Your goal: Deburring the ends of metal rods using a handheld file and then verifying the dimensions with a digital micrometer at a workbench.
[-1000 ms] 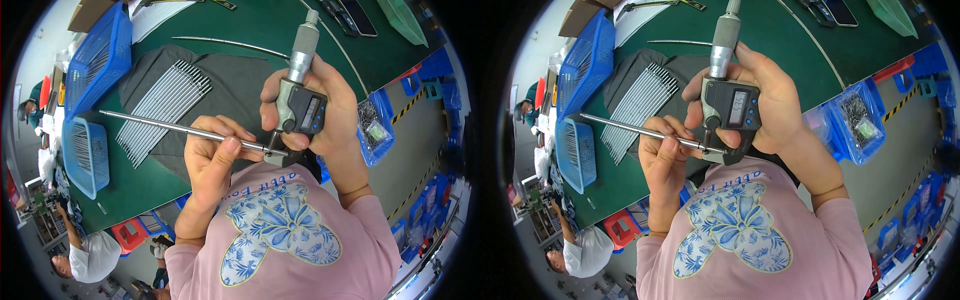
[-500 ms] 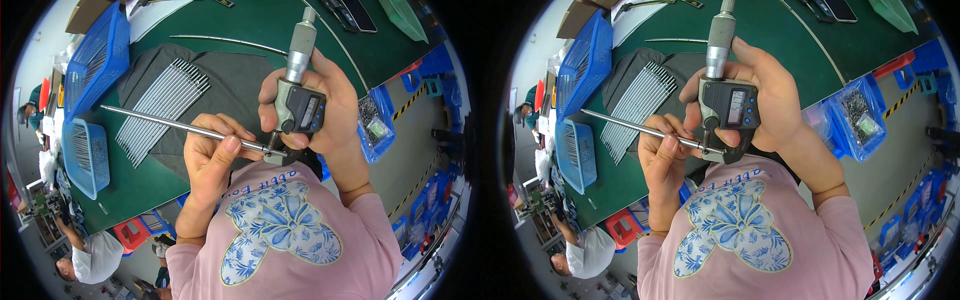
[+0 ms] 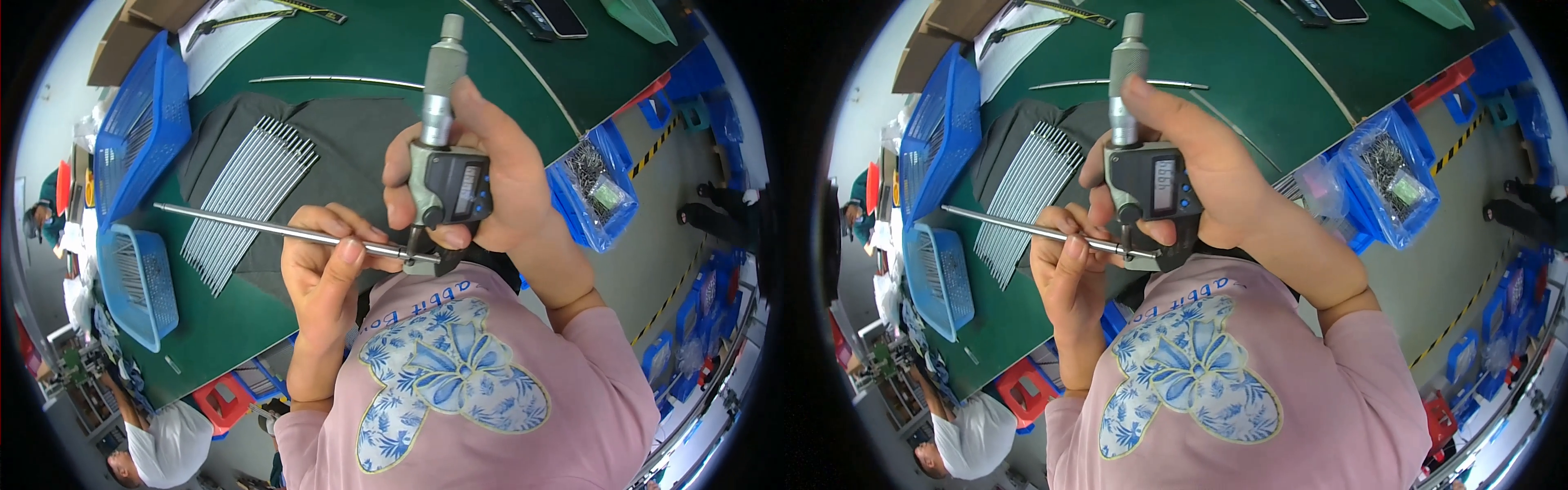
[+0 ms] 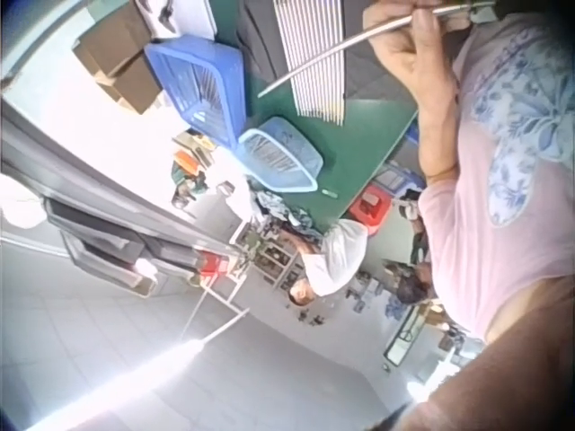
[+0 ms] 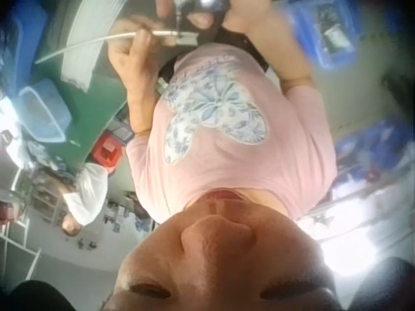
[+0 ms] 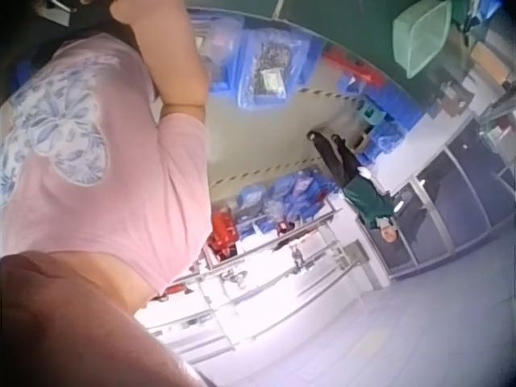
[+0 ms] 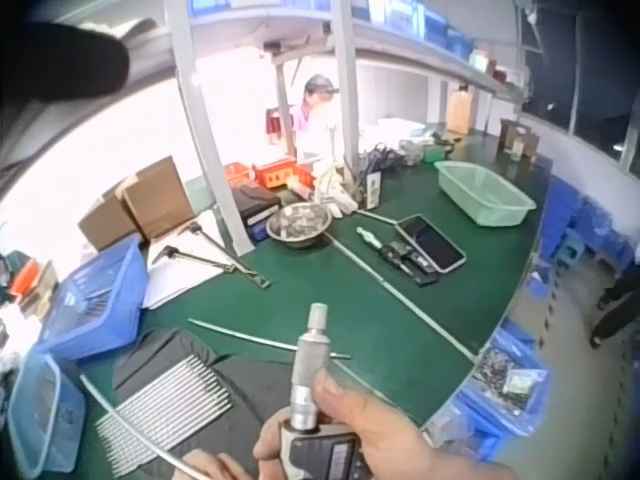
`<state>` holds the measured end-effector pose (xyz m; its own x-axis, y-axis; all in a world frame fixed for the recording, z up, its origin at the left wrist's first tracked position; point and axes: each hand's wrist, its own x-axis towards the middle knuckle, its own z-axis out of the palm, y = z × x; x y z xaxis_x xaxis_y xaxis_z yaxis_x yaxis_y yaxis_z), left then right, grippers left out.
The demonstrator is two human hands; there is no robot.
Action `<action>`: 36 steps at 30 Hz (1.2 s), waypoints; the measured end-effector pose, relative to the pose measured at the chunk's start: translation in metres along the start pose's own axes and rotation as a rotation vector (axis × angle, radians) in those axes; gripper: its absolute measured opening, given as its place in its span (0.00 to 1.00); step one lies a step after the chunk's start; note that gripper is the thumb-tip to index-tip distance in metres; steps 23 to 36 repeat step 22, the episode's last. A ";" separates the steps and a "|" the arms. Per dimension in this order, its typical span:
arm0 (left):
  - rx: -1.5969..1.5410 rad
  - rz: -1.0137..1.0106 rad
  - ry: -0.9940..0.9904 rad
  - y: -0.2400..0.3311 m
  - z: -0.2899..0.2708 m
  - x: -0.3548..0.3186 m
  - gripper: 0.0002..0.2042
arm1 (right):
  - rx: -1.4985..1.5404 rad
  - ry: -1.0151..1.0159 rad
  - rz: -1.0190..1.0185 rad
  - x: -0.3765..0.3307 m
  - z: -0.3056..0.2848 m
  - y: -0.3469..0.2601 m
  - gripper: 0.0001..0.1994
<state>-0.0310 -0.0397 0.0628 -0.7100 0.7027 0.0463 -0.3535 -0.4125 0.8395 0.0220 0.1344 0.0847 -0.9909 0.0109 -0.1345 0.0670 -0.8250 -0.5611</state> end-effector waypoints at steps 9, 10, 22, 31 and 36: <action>0.012 -0.032 0.035 0.001 0.002 0.000 0.08 | -0.052 -0.021 -0.005 0.000 -0.001 -0.001 0.37; 0.014 -0.032 0.033 0.002 0.002 -0.001 0.08 | -0.034 -0.005 0.004 0.000 0.000 0.000 0.37; -0.016 0.002 -0.011 -0.002 0.002 0.002 0.08 | 0.102 -0.066 0.021 -0.003 -0.003 -0.003 0.34; -0.016 0.002 -0.011 -0.002 0.002 0.002 0.08 | 0.102 -0.066 0.021 -0.003 -0.003 -0.003 0.34; -0.016 0.002 -0.011 -0.002 0.002 0.002 0.08 | 0.102 -0.066 0.021 -0.003 -0.003 -0.003 0.34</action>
